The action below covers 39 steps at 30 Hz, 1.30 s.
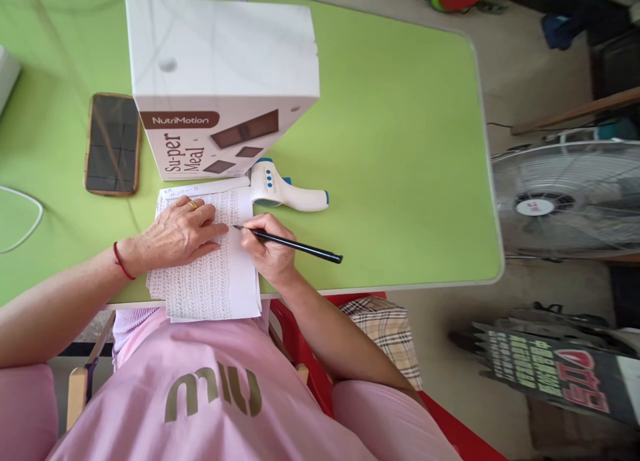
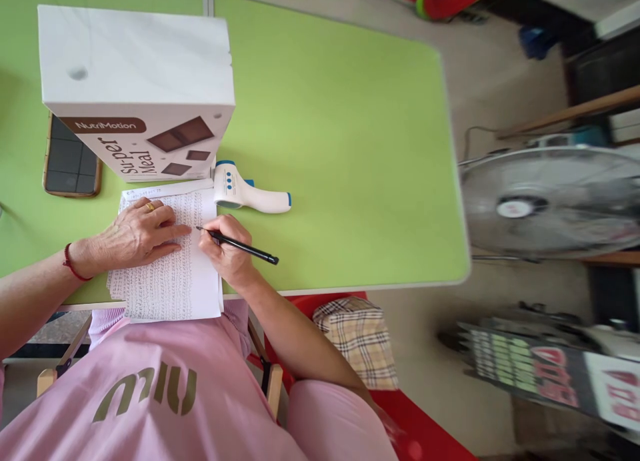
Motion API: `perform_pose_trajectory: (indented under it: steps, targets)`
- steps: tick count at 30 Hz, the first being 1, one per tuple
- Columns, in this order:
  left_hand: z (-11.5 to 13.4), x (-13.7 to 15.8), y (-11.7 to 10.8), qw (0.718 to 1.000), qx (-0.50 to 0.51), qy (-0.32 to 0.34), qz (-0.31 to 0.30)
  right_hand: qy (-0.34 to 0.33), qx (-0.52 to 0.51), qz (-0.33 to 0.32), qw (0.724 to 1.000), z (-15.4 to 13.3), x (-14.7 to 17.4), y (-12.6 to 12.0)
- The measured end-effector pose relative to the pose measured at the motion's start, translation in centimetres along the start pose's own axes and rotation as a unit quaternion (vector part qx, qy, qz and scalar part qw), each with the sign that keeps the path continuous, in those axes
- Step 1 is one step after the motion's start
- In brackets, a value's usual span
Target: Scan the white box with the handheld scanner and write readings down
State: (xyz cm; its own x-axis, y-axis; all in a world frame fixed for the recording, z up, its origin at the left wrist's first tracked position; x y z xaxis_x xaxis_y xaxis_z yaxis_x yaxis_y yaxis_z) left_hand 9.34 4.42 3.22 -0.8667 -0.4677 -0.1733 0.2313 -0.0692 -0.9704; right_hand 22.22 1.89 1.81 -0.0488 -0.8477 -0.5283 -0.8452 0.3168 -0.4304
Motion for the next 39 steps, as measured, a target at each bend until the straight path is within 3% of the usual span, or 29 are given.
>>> perform_pose_trajectory:
  steps: [14,26,31,39]
  targets:
    - [0.13,-0.12,-0.37,1.0,-0.004,0.01,0.006,-0.014,0.013,-0.026,0.999,-0.09,-0.03,0.29]
    - [0.11,-0.14,-0.2,1.0,0.0,0.007,0.0,-0.01,0.007,-0.009,1.0,-0.04,0.01,0.04]
    - [0.03,-0.06,-0.08,1.0,-0.002,0.006,-0.007,0.018,-0.006,-0.006,1.0,0.49,0.1,-0.01]
    - [0.03,-0.12,-0.33,1.0,-0.003,0.008,0.007,-0.033,0.042,-0.006,0.999,-0.45,-0.1,-0.09]
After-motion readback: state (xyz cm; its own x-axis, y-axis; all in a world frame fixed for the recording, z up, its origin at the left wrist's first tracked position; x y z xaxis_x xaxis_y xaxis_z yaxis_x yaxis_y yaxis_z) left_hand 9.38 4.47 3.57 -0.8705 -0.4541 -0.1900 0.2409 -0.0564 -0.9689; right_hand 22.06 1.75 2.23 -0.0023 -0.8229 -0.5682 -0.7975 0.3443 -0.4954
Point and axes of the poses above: each hand's wrist, its own x-axis away from the middle knuckle, its own y-axis out of the palm, z = x × y, the point moved 10 cm from there along -x, towards the middle knuckle, and after that the axes turned 9 degrees about -y, right-handed, at the moved point
